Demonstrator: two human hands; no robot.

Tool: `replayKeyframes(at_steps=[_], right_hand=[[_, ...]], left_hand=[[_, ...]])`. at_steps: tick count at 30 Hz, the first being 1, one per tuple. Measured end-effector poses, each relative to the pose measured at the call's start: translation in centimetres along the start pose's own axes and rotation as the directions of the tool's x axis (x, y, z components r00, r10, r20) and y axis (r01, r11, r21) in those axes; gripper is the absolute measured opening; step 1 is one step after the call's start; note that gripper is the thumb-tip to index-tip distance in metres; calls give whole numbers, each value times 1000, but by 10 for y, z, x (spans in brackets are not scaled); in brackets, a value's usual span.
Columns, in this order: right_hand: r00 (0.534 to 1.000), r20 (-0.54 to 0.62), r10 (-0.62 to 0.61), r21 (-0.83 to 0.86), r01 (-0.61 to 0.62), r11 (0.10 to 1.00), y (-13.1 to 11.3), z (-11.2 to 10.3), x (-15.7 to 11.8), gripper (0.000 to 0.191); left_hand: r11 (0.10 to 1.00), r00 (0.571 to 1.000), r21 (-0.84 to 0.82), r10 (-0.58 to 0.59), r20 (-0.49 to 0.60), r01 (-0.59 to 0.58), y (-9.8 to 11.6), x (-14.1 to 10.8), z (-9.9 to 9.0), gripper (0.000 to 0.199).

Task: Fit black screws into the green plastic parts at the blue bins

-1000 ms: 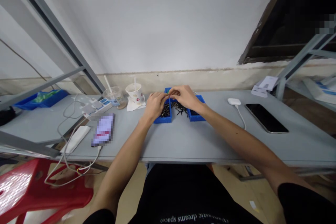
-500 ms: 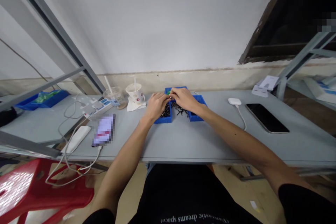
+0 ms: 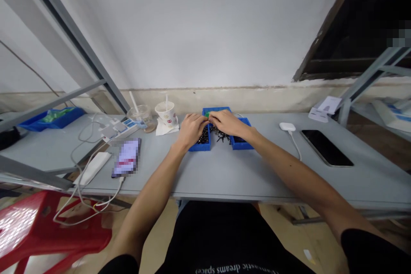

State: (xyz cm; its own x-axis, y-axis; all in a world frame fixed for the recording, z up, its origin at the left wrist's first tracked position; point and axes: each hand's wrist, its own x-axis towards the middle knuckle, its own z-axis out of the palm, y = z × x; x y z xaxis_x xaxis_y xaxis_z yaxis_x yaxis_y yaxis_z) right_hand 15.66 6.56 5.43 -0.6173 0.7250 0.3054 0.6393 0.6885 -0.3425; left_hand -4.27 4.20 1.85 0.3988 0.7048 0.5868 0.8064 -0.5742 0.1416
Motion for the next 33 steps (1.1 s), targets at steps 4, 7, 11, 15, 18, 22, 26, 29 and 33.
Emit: replayKeyframes(at_steps=[4,7,11,15,18,22,26,29,33], right_hand=[[999,4,34,-82,-34,996,0,5,1,35],[998,4,58,-126,-57,990,-1,3,0,36],[1000,-15,19,-84,-20,996,-4,-2,-3,25],[1000,-18,3,-46,-4,999,-4,-2,-3,21],[999,-30,-39,-42,38,998,-2,-1,-2,20],[998,-43,-53,-50,51,997,0,5,-1,22],[998,-62,16,-58,-19,998,1,13,0,33],[999,-39,32,-89,-35,995,2,12,0,39],[1000,-26,-12,-156,8,988,1,6,-2,29]], left_hand=[[1000,1000,-14,28,-6,-28,-1,-1,1,28],[1000,1000,-6,6,-8,-6,-2,-1,1,27],[999,999,13,-40,-14,40,-4,0,-1,28],[999,1000,24,-22,-20,23,-5,0,-2,29],[1000,1000,20,9,-27,-8,-5,0,-1,29],[998,997,13,64,-34,-64,-6,0,0,29],[992,991,12,125,-36,-125,-5,-1,1,28],[993,993,16,115,-35,-115,-4,-1,2,27],[998,998,26,55,-25,-54,-5,1,2,29]])
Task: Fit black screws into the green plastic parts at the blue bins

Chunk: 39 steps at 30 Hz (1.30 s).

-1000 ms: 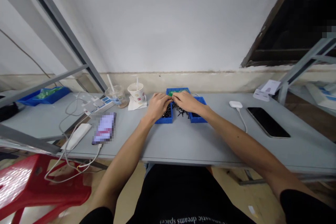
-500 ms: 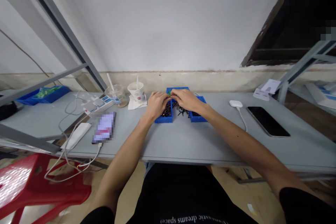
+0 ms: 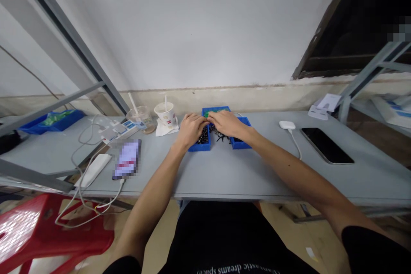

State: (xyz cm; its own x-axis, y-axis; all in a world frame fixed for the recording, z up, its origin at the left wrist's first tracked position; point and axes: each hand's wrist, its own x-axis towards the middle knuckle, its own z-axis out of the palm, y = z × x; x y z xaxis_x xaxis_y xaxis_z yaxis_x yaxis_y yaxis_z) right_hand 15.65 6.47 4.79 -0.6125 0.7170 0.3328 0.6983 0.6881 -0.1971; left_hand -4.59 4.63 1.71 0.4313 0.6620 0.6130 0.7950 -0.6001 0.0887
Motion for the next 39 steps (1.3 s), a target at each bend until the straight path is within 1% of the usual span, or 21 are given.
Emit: replayKeyframes(at_steps=[3,5,9,11,13,16,18,21,22,24,27,30,32,36,39], right_hand=[[998,21,-58,16,58,998,-1,-3,-2,20],[998,23,-58,32,58,998,-1,-3,-2,20],[1000,13,12,62,-13,998,-2,2,0,28],[999,17,51,112,-53,992,-2,5,2,33],[996,52,66,195,-75,978,-1,7,4,38],[991,122,63,287,-96,953,5,9,6,45],[984,169,63,241,-103,965,10,11,6,41],[969,245,41,27,-49,998,16,14,2,22],[965,262,33,-51,-20,998,16,16,1,19],[960,278,23,-177,28,984,16,18,-1,21],[958,288,14,-282,71,957,11,22,-2,20],[958,285,12,-333,87,939,5,24,-3,21],[960,280,25,-339,75,938,2,26,-4,22],[972,234,28,-288,42,957,0,31,-8,23],[980,201,5,-251,46,967,2,33,-9,23]], left_hand=[[1000,1000,12,-19,0,19,-1,0,-1,30],[1000,1000,10,-1,3,1,-1,0,-2,30],[999,998,1,51,19,-51,1,-1,-3,30],[998,998,1,56,30,-56,3,0,-4,29],[999,998,8,39,54,-40,4,1,-6,29],[998,993,48,-32,116,27,0,2,-8,28],[991,981,101,-103,165,87,-4,0,-8,26],[967,947,188,-216,236,173,-12,-4,-6,24],[958,936,208,-246,252,196,-13,-6,-6,24],[948,924,227,-282,259,226,-14,-7,-5,24],[945,928,220,-292,230,242,-10,-7,-6,23],[949,940,199,-283,193,245,-6,-6,-6,23],[956,949,181,-263,174,232,-5,-6,-4,22],[972,967,139,-208,145,188,-8,-8,2,22],[984,980,98,-158,119,147,-10,-8,5,21]])
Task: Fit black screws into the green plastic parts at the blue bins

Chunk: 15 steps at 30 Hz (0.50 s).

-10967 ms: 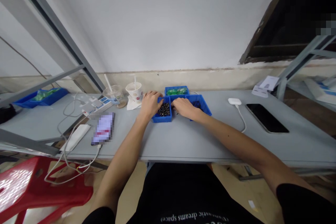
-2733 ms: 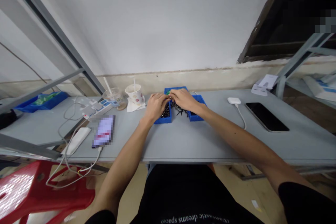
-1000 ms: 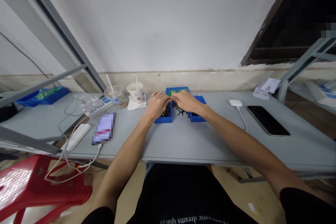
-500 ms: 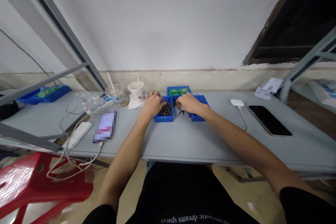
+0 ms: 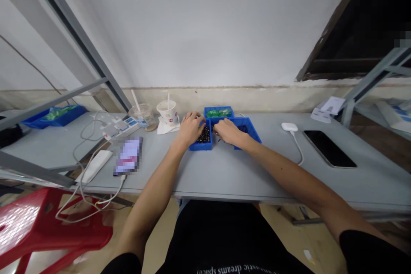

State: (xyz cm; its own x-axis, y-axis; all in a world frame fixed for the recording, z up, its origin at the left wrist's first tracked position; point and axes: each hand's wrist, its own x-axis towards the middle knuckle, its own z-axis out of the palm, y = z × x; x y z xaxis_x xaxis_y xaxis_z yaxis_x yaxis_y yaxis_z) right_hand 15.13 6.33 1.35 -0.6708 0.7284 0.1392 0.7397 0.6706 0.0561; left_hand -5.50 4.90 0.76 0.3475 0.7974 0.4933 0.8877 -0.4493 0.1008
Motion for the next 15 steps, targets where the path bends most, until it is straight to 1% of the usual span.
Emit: replayKeyframes(at_steps=[3,6,8,11,13,15], right_hand=[[999,-23,23,81,-21,997,5,-3,3,21],[987,-107,120,267,-88,960,13,-12,9,18],[969,-162,186,450,-95,888,19,-19,12,15],[956,-164,244,694,-64,717,25,-27,14,11],[958,-131,254,779,-59,624,26,-30,15,10],[963,-102,250,813,-64,578,25,-32,14,8]], left_hand=[[998,998,-41,49,-33,-51,1,1,0,22],[995,997,-64,68,-31,-70,3,2,0,25],[995,997,-66,74,-10,-75,4,3,1,27],[992,995,-72,101,18,-99,5,3,2,29],[989,992,-80,124,16,-122,7,4,1,29],[986,990,-85,144,2,-143,9,4,-2,29]])
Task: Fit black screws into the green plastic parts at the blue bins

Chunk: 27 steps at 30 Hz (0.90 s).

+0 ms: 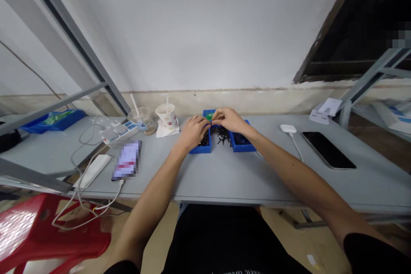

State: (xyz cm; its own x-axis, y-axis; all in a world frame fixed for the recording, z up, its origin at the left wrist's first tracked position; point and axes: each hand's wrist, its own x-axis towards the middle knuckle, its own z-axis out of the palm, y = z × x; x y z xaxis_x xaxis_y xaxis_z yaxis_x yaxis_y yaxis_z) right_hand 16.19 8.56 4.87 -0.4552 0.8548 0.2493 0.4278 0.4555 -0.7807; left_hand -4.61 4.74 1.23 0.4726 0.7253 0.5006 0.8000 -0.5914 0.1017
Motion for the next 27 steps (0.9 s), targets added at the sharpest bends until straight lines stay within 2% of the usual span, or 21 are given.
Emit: replayKeyframes(at_steps=[3,9,13,17,19,23,27], right_hand=[[1000,7,17,5,-17,1000,-6,2,-3,8],[1000,22,-18,-68,20,998,-15,7,-9,21],[993,93,-66,-178,82,981,-12,9,-8,37],[989,121,-79,-218,105,970,-13,7,-8,48],[987,112,-114,-237,138,962,-15,2,-9,42],[973,124,-194,-241,219,946,-19,-7,-12,11],[960,138,-245,-259,274,926,-19,-9,-12,10]], left_hand=[[1000,999,0,19,-29,-19,4,0,-5,30],[999,997,-24,31,-76,-33,7,0,-10,31],[999,996,-27,38,-80,-40,5,0,-9,30],[999,995,-25,32,-95,-35,5,0,-9,29],[1000,994,-19,23,-103,-25,5,0,-10,29],[1000,995,0,11,-104,-11,5,0,-10,29],[1000,995,-1,3,-104,-4,6,0,-9,30]])
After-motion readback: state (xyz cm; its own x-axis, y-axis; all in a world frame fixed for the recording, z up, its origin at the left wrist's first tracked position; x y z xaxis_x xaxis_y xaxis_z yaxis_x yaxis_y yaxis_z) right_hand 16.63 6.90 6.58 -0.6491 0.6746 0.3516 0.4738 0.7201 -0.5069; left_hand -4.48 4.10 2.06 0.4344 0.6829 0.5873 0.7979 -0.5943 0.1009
